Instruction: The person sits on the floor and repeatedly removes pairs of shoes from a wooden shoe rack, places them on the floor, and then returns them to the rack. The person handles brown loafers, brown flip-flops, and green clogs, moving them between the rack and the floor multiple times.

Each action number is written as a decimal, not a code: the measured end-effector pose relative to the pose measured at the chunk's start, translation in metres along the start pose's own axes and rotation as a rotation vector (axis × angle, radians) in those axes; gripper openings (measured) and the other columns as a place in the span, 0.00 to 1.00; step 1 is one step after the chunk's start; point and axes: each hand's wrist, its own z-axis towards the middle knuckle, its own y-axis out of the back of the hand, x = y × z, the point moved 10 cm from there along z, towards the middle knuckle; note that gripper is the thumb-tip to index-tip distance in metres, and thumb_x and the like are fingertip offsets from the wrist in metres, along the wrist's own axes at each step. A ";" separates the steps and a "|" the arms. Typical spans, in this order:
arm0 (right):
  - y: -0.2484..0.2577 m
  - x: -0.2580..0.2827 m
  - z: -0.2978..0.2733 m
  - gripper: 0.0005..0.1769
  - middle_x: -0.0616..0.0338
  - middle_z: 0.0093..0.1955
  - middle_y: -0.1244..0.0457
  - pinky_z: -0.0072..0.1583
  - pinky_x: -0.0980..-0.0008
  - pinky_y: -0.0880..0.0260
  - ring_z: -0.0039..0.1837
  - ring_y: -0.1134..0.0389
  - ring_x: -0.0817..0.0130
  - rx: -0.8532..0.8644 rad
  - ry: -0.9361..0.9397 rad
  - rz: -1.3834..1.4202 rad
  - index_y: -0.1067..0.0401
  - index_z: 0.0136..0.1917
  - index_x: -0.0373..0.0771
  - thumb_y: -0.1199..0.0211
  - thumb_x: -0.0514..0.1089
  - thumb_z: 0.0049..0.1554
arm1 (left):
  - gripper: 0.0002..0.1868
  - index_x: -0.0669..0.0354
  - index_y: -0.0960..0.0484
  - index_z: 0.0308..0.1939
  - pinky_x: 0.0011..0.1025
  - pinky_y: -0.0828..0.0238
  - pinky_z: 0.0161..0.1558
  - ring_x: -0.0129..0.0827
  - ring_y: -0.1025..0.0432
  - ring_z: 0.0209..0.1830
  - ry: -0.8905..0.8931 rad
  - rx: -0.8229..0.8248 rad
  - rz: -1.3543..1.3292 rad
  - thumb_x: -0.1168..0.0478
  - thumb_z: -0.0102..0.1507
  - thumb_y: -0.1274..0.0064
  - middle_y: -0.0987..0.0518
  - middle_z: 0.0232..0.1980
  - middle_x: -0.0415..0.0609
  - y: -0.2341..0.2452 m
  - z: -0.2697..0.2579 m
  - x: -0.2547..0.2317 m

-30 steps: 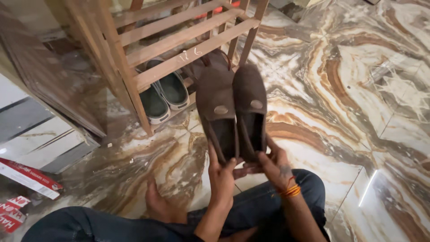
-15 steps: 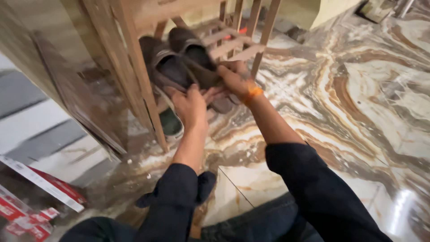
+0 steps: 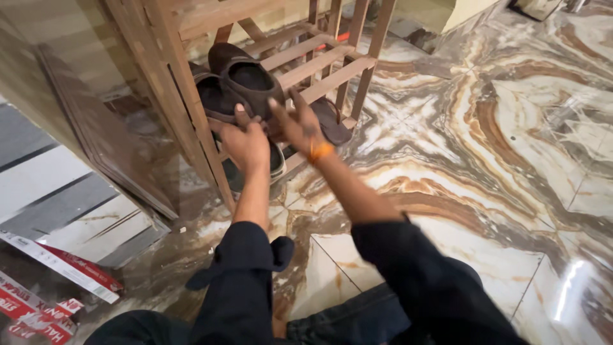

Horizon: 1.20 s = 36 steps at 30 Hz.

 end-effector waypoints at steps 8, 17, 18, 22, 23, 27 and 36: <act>0.003 -0.180 -0.214 0.27 0.50 0.65 0.39 0.66 0.62 0.33 0.66 0.35 0.63 0.169 -0.370 0.577 0.40 0.75 0.38 0.55 0.54 0.70 | 0.26 0.61 0.26 0.65 0.45 0.27 0.58 0.55 0.22 0.56 -0.433 0.517 0.535 0.60 0.62 0.48 0.19 0.57 0.66 0.014 -0.181 0.055; 0.068 -0.202 -0.277 0.42 0.43 0.48 0.29 0.54 0.55 0.25 0.50 0.27 0.53 0.116 -0.915 0.416 0.28 0.59 0.31 0.61 0.71 0.62 | 0.27 0.72 0.31 0.70 0.44 0.33 0.69 0.59 0.32 0.71 -0.599 0.655 0.358 0.69 0.65 0.53 0.30 0.71 0.68 0.042 -0.308 0.098; 0.068 -0.186 -0.269 0.37 0.42 0.48 0.30 0.55 0.54 0.25 0.50 0.27 0.52 0.221 -0.786 0.261 0.27 0.59 0.29 0.53 0.66 0.63 | 0.28 0.73 0.31 0.68 0.45 0.34 0.69 0.61 0.33 0.70 -0.622 0.679 0.373 0.69 0.63 0.53 0.30 0.70 0.70 0.039 -0.315 0.099; 0.075 -0.146 -0.267 0.26 0.45 0.46 0.28 0.55 0.57 0.25 0.50 0.25 0.54 0.473 -0.465 -0.515 0.24 0.57 0.34 0.38 0.59 0.59 | 0.27 0.73 0.28 0.64 0.45 0.32 0.65 0.62 0.32 0.67 -0.559 0.801 0.357 0.69 0.60 0.50 0.28 0.66 0.69 0.034 -0.334 0.116; 0.082 -0.142 -0.269 0.26 0.47 0.46 0.27 0.54 0.60 0.24 0.50 0.24 0.56 0.495 -0.433 -0.749 0.24 0.57 0.38 0.38 0.60 0.57 | 0.28 0.73 0.29 0.64 0.46 0.33 0.65 0.63 0.33 0.66 -0.533 0.842 0.366 0.69 0.59 0.50 0.28 0.66 0.70 0.031 -0.338 0.122; 0.088 -0.126 -0.274 0.21 0.45 0.46 0.27 0.53 0.61 0.25 0.49 0.24 0.53 0.468 -0.279 -0.765 0.20 0.52 0.38 0.37 0.56 0.56 | 0.28 0.71 0.27 0.63 0.49 0.36 0.67 0.63 0.34 0.66 -0.573 0.884 0.426 0.69 0.57 0.47 0.27 0.64 0.67 0.030 -0.340 0.133; 0.108 -0.129 -0.271 0.18 0.49 0.42 0.27 0.50 0.62 0.24 0.47 0.24 0.53 0.364 -0.217 -0.806 0.21 0.48 0.38 0.35 0.55 0.57 | 0.28 0.66 0.25 0.63 0.47 0.30 0.59 0.60 0.29 0.61 -0.434 0.888 0.431 0.70 0.57 0.47 0.24 0.63 0.66 0.025 -0.336 0.149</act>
